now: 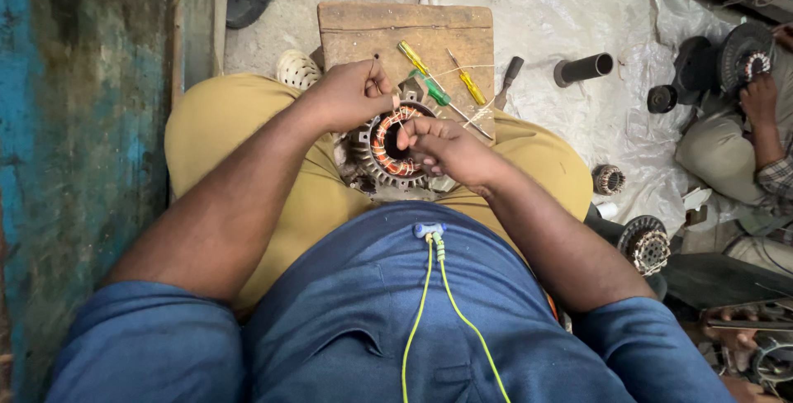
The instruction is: The person sits on the floor and works on a motor stator, using a screwdriver to adjust copper windings and inserting white string into the slots. They repeatedly pull and reposition the string while manipulating the windings.
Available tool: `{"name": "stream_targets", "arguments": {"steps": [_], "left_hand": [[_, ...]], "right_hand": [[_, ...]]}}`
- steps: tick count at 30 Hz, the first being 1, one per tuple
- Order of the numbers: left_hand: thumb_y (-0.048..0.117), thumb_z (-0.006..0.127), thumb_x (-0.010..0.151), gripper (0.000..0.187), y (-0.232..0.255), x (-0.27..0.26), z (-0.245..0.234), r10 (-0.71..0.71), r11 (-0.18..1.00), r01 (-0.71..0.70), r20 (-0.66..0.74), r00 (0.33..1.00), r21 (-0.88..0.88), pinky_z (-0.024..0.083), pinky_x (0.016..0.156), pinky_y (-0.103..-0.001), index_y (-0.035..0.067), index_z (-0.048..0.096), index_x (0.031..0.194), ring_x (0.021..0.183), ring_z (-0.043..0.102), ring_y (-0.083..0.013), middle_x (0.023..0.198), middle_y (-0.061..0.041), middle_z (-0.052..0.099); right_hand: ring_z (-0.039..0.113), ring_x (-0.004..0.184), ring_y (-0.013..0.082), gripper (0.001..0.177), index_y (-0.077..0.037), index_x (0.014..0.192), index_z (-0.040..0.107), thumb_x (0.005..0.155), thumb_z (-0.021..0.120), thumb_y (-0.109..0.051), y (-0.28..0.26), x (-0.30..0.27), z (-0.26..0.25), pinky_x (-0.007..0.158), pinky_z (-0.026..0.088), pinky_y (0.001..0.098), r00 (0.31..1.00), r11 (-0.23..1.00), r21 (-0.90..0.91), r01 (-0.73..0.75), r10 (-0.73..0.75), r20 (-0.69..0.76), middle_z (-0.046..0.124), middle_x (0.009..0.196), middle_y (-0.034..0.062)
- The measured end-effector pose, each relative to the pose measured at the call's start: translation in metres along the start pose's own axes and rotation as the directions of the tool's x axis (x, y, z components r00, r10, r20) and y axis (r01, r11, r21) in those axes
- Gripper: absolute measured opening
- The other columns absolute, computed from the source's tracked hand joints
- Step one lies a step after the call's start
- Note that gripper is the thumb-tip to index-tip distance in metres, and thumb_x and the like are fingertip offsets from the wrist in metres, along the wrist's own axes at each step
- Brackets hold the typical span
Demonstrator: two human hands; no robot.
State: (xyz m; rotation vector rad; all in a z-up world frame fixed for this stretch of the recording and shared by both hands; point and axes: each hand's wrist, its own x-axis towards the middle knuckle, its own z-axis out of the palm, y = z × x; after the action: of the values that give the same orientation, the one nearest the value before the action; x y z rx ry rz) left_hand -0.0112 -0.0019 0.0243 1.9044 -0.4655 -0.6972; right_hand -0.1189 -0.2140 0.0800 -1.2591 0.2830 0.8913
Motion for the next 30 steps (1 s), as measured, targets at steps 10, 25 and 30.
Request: {"name": "stream_targets", "arguments": {"steps": [10,25,30], "left_hand": [[0.029,0.083,0.083,0.033,-0.005,-0.001,0.002,0.03,0.999,-0.03,0.003,1.0,0.032,0.053,0.064,-0.032,0.004,0.069,0.1,0.071,0.064,-0.0143,0.08,-0.005,0.07],[0.041,0.06,0.103,0.037,-0.013,0.012,-0.001,0.021,0.997,-0.033,-0.163,0.986,-0.071,0.051,0.069,-0.029,0.005,0.071,0.1,0.072,0.063,-0.0111,0.08,-0.003,0.07],[0.04,0.047,0.111,0.045,-0.012,0.011,-0.005,0.01,0.982,-0.067,-0.306,0.952,-0.177,0.054,0.071,-0.03,0.003,0.069,0.099,0.074,0.062,-0.011,0.084,-0.003,0.069]], "right_hand": [[0.043,0.065,0.0023,0.013,-0.006,0.103,0.059,0.104,0.047,-0.008,0.016,-0.001,0.005,0.058,0.038,0.0212,0.97,0.892,-0.394,0.219,-0.242,-0.008,0.05,0.077,-0.0074],[0.054,0.069,0.0118,0.021,-0.009,0.119,0.072,0.103,0.065,-0.019,0.004,-0.054,0.013,0.062,0.047,0.0299,0.906,0.56,-0.797,0.227,-0.421,-0.038,0.06,0.076,0.0023],[0.068,0.091,0.0283,0.017,-0.003,0.12,0.07,0.103,0.068,-0.001,-0.034,-0.12,-0.062,0.08,0.055,0.039,0.571,0.148,-0.989,-0.031,-0.809,-0.139,0.07,0.104,0.0142]]}}
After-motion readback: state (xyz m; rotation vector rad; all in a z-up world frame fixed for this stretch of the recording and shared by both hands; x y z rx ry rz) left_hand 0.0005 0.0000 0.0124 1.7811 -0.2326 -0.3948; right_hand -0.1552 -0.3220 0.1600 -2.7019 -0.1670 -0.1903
